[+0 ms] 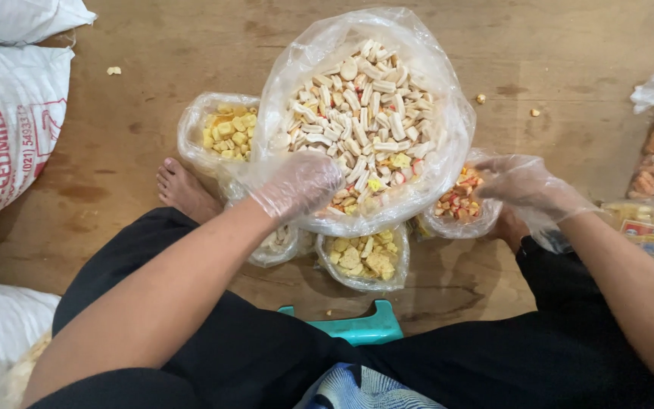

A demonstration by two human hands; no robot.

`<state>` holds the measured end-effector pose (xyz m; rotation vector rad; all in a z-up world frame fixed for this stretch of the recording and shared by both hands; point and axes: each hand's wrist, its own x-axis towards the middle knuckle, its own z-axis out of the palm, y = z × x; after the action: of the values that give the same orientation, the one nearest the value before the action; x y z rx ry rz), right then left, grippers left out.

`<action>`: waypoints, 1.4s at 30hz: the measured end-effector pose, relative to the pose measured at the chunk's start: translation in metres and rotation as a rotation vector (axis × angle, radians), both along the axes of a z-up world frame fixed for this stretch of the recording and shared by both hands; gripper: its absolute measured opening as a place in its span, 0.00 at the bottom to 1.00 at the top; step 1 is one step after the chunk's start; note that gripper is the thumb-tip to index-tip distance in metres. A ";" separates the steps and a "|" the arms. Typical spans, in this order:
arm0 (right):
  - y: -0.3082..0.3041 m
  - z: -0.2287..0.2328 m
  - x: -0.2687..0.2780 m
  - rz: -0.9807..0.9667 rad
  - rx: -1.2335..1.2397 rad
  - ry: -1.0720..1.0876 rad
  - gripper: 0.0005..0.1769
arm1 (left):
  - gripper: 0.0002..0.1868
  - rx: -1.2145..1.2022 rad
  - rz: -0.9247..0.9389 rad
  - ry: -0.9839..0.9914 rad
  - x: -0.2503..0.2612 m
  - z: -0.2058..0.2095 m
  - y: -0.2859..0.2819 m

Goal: Sorting different colored snack pieces from a large bulk bag into smaller plastic bags while wearing gloves.

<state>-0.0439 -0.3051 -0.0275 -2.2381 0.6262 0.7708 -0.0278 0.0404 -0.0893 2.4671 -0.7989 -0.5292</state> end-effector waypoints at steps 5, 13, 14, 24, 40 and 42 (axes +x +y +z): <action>-0.024 -0.008 0.025 0.296 -0.135 -0.524 0.22 | 0.22 0.480 -0.031 0.371 -0.010 0.041 -0.012; 0.046 0.022 0.037 0.981 -0.809 -1.394 0.10 | 0.17 0.410 -0.054 0.304 -0.019 -0.017 -0.009; 0.057 0.020 0.038 1.319 -1.158 -1.487 0.06 | 0.21 0.108 0.205 0.356 -0.024 -0.046 -0.004; 0.032 -0.078 0.028 1.229 -0.411 -0.327 0.08 | 0.12 -0.007 0.030 0.022 -0.034 -0.086 -0.024; 0.047 -0.135 0.011 1.180 -0.291 -0.323 0.17 | 0.08 0.269 0.047 0.014 -0.024 -0.033 -0.009; 0.056 -0.120 0.016 1.057 -0.100 -0.396 0.18 | 0.09 0.277 0.032 -0.032 -0.033 -0.050 -0.009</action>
<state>-0.0276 -0.2494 -0.1478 -2.6462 -0.7997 0.7125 -0.0608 0.0314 -0.1391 2.7422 -0.7398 -0.6270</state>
